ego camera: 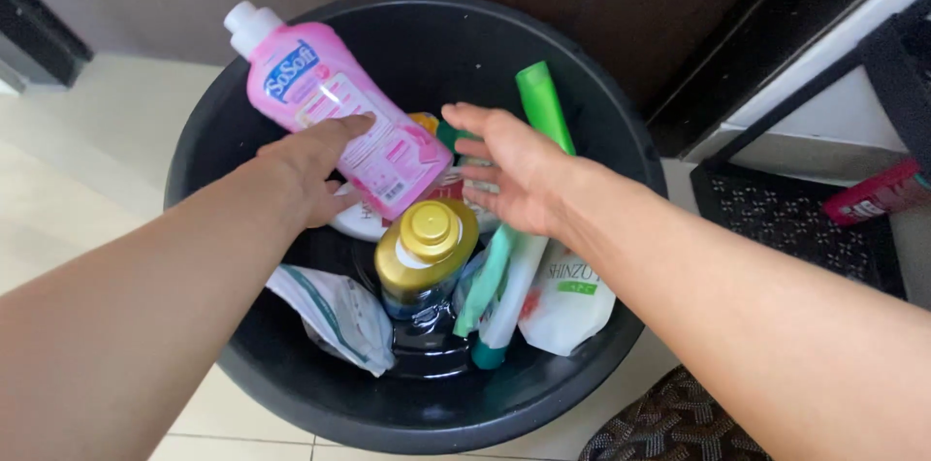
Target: Arrange various toiletry bottles, brushes, and other items from a bucket onto a tiered corner shelf.
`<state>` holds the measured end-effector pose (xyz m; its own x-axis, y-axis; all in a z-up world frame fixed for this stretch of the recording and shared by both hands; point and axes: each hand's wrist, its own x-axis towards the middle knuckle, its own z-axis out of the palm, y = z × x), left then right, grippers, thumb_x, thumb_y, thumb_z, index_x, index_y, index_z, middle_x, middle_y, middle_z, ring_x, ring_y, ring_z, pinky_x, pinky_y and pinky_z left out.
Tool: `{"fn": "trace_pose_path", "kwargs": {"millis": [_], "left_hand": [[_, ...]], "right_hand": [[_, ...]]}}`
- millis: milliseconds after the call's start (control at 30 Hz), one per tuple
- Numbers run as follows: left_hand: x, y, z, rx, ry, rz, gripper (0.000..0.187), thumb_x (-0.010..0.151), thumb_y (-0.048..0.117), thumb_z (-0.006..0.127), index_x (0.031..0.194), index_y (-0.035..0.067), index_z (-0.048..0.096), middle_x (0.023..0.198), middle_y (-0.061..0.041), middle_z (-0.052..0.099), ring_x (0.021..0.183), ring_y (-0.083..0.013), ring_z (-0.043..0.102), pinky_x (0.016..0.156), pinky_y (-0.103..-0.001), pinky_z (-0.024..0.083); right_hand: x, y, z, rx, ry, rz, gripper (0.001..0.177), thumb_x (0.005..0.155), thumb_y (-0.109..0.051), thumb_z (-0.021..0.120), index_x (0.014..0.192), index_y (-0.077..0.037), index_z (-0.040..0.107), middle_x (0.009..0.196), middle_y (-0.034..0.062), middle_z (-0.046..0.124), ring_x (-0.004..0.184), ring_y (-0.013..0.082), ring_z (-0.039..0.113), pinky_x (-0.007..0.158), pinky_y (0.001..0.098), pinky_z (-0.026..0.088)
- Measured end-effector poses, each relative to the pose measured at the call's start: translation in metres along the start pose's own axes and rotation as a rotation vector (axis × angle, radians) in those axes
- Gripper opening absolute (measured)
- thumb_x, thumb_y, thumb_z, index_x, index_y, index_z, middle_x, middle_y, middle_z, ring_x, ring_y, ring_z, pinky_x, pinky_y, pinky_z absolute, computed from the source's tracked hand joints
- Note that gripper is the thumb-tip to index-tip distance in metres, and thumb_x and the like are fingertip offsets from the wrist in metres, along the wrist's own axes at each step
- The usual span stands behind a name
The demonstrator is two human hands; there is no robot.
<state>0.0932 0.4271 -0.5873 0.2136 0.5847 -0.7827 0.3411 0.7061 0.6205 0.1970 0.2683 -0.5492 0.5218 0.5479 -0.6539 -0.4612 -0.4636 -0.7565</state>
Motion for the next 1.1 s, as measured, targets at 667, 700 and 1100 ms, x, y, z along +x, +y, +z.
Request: {"fn": "trace_pose_path", "kwargs": {"millis": [667,700,1100], "left_hand": [[0.033,-0.024,0.015,0.192,-0.192,-0.042,0.072,0.081,0.054,0.075,0.145,0.027,0.053,0.147,-0.003,0.049,0.140,-0.0245,0.040,0.115,-0.052,0.041],[0.040,-0.025,0.017,0.202,-0.207,-0.023,0.076,0.082,0.058,0.075,0.146,0.026,0.051,0.148,-0.003,0.047,0.141,-0.0224,0.038,0.116,-0.051,0.037],[0.040,-0.017,0.029,0.013,-0.177,-0.116,0.058,0.076,0.039,0.076,0.127,0.015,0.062,0.121,-0.012,0.076,0.100,-0.0271,0.077,0.081,-0.049,0.061]], "right_hand": [[0.023,0.015,0.020,-0.277,-0.220,-0.003,0.074,0.089,-0.014,0.059,0.157,-0.029,0.034,0.132,0.0104,0.066,0.113,0.0178,0.066,0.098,0.0358,0.055],[0.019,0.013,0.020,-0.315,-0.223,-0.016,0.079,0.085,-0.009,0.062,0.157,-0.029,0.035,0.128,0.0128,0.069,0.108,0.0196,0.069,0.097,0.0357,0.056],[0.021,0.010,0.014,-0.601,-0.178,-0.095,0.082,0.081,-0.005,0.073,0.152,-0.037,0.047,0.153,0.0017,0.044,0.135,0.0162,0.045,0.110,0.0339,0.039]]}}
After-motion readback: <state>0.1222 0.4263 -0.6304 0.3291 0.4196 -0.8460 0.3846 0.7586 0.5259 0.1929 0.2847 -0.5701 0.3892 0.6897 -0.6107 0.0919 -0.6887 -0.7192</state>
